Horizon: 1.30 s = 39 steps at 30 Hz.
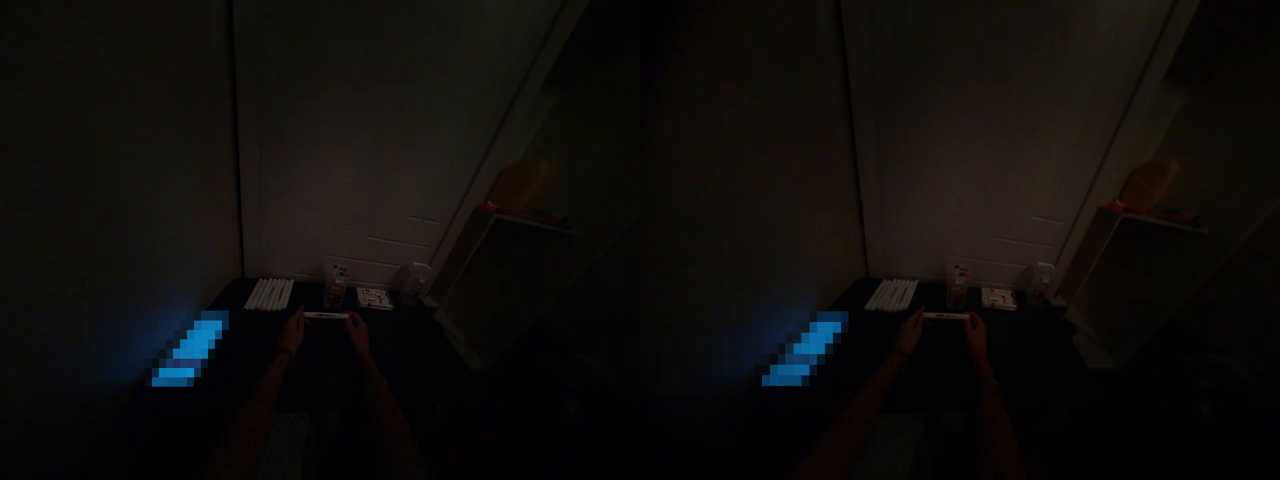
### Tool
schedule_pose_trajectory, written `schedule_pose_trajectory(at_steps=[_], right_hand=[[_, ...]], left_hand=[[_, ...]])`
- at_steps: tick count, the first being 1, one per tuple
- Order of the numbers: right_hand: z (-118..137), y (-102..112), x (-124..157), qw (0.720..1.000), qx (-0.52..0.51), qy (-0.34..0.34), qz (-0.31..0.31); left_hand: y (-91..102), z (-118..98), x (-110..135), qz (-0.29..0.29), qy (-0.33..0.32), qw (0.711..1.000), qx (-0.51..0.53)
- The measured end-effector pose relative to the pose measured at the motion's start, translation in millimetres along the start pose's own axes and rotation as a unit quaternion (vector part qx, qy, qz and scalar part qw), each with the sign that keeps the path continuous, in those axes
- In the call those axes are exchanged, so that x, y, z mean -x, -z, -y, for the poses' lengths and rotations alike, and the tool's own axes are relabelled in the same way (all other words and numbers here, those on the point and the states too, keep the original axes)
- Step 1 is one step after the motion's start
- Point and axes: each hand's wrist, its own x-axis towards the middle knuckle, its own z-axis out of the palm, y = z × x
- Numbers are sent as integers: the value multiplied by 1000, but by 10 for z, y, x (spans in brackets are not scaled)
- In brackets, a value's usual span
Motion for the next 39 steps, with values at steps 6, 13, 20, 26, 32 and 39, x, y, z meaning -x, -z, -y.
schedule_pose_trajectory(at_steps=[6, 13, 20, 26, 32, 39], right_hand=[[-32, -20, -17, 1000, -12, 1, 0], [-47, -41, -37, 1000, 0, 3, -1], [-102, -25, -57, 1000, 13, -2, -6], [-114, -12, -78, 1000, 8, 4, -4], [-56, 20, -40, 1000, 20, 10, -10], [-27, -2, -17, 1000, 4, -1, -10]], left_hand=[[-15, 41, -10, 7, -14, 1000, -2], [-42, 101, -55, 14, -4, 1000, -10], [-5, 28, -43, 9, 2, 999, -37], [-26, 90, -69, 9, -15, 1000, -23], [-32, 56, -49, 2, -22, 1000, -23], [-29, 6, -9, 19, 0, 1000, -5]])
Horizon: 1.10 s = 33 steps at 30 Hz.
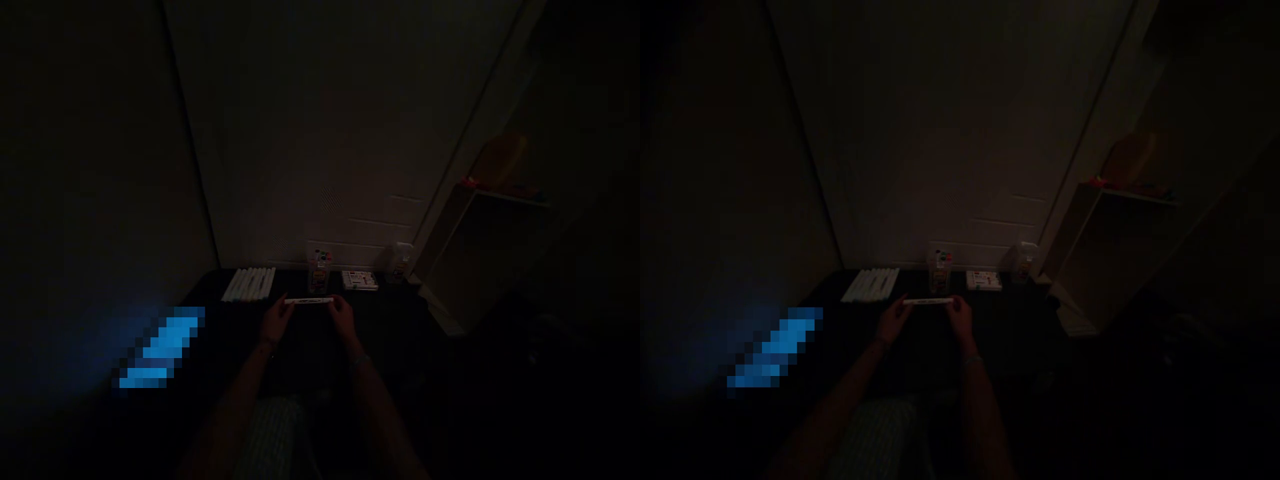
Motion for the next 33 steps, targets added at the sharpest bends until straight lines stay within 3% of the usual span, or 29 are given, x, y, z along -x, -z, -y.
schedule_pose_trajectory(at_steps=[21, 33], right_hand=[[-74, -14, -38, 1000, 11, 16, 5], [-52, -7, -25, 999, 35, 5, 7]], left_hand=[[-16, 85, -29, -10, -22, 999, -23], [20, 13, 5, -19, -23, 999, -12]])
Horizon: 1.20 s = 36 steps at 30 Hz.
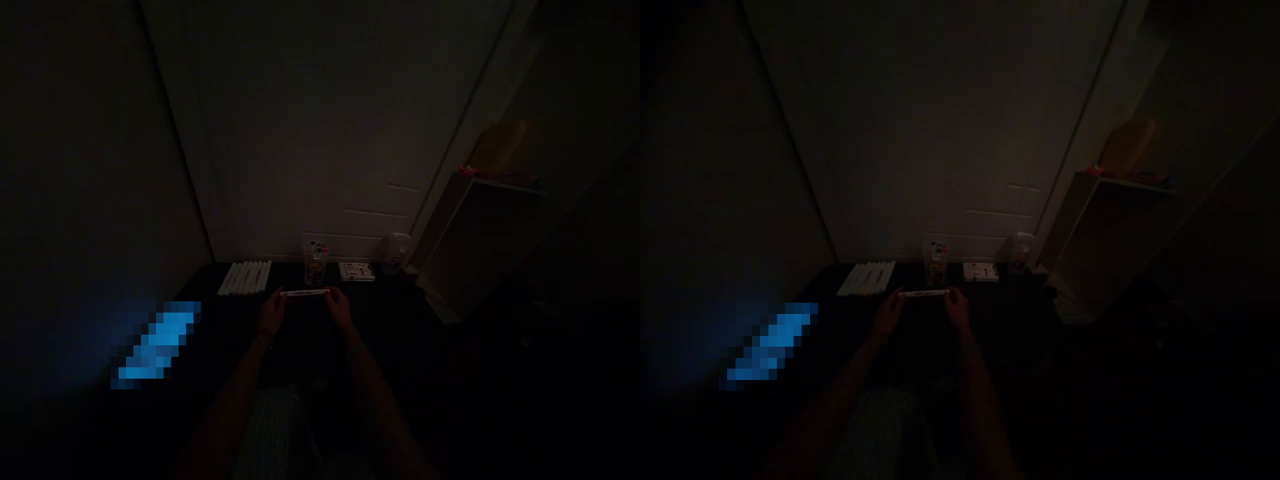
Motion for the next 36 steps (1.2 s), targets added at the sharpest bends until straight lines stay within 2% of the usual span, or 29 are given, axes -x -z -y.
schedule_pose_trajectory(at_steps=[7, 15, 27, 36], right_hand=[[-44, 9, -20, 999, 27, 22, 2], [21, 12, -7, 999, 46, 3, 18], [-36, -60, -8, 999, 33, 4, 17], [37, -36, 39, 999, 43, -1, 29]], left_hand=[[1, 17, -25, -15, -6, 1000, -16], [5, 14, -24, -17, -8, 1000, -4], [-24, 62, -23, -4, -4, 1000, 28], [21, -68, 19, -22, 8, 1000, 9]])
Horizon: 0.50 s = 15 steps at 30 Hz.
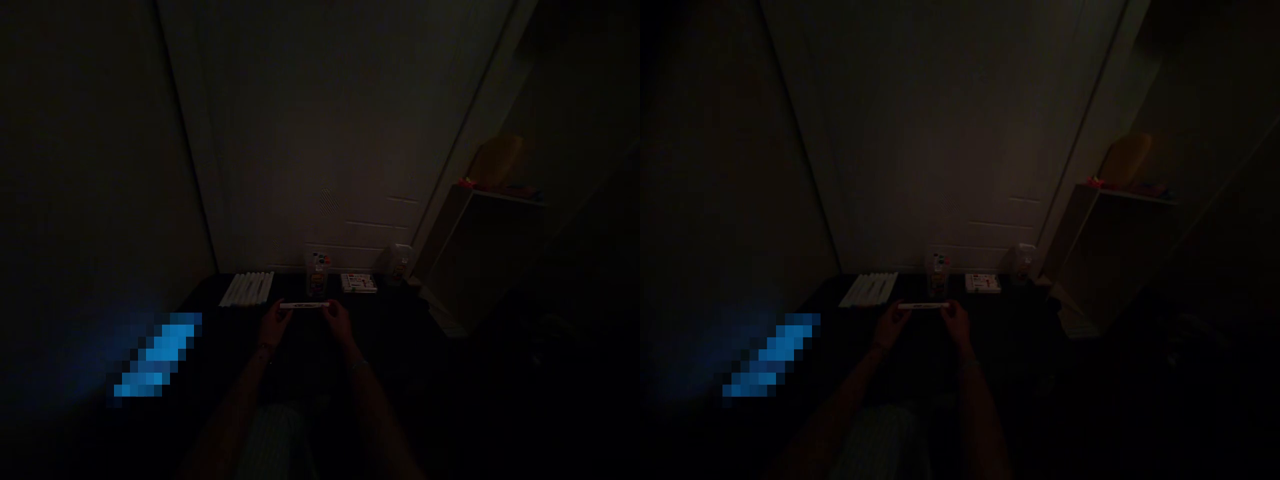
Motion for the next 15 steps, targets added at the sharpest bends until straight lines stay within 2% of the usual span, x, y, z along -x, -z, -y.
schedule_pose_trajectory(at_steps=[9, 15], right_hand=[[-38, 5, -27, 1000, 5, 7, -13], [-15, 16, -26, 1000, 18, -8, -12]], left_hand=[[-26, 97, -26, 1, -9, 1000, -8], [-13, 81, -26, 0, -2, 1000, -1]])
